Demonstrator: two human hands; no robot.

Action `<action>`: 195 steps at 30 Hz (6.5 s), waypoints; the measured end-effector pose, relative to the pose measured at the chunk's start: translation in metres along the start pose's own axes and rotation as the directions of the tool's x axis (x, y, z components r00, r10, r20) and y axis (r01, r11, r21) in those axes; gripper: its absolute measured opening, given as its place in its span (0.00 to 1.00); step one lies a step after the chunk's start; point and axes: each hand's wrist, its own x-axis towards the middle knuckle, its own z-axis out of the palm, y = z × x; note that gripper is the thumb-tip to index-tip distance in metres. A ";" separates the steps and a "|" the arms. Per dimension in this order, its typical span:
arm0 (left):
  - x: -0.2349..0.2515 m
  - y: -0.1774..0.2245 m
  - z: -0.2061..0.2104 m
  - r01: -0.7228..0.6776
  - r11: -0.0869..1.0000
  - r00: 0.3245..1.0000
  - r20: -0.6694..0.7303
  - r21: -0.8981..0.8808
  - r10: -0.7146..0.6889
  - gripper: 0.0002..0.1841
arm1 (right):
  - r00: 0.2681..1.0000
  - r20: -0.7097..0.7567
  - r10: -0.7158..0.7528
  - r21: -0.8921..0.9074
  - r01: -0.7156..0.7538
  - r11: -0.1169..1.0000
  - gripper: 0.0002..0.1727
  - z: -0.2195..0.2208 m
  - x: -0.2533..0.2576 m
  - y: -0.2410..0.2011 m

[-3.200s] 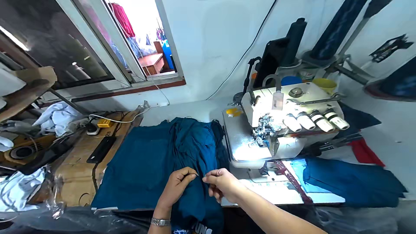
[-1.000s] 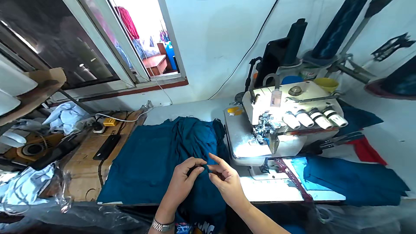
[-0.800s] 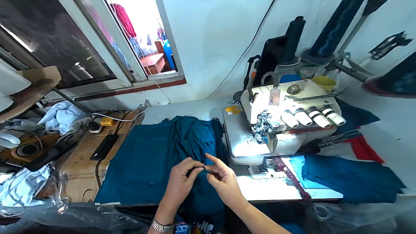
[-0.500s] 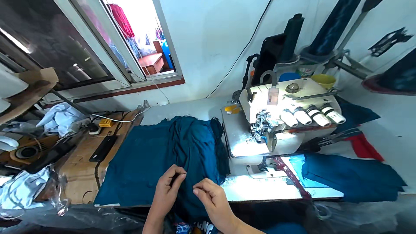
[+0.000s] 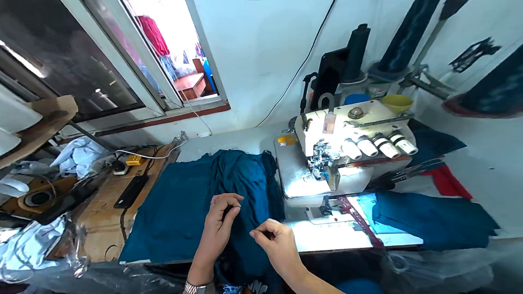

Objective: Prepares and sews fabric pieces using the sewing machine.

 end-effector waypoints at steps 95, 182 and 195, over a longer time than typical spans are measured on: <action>-0.027 0.059 0.109 0.057 0.993 0.988 0.150 -0.098 -0.042 0.11 | 0.996 -0.040 0.075 0.223 -0.065 0.973 0.19 -0.138 -0.042 0.033; 0.036 0.130 0.151 -0.249 0.777 0.969 0.140 0.579 0.206 0.07 | 0.943 -0.293 0.156 0.237 -0.087 0.968 0.09 -0.126 -0.009 0.004; 0.044 0.089 0.137 -0.366 0.831 0.929 0.121 0.418 0.349 0.10 | 0.916 -0.329 0.228 0.208 -0.165 0.964 0.05 -0.124 0.005 0.002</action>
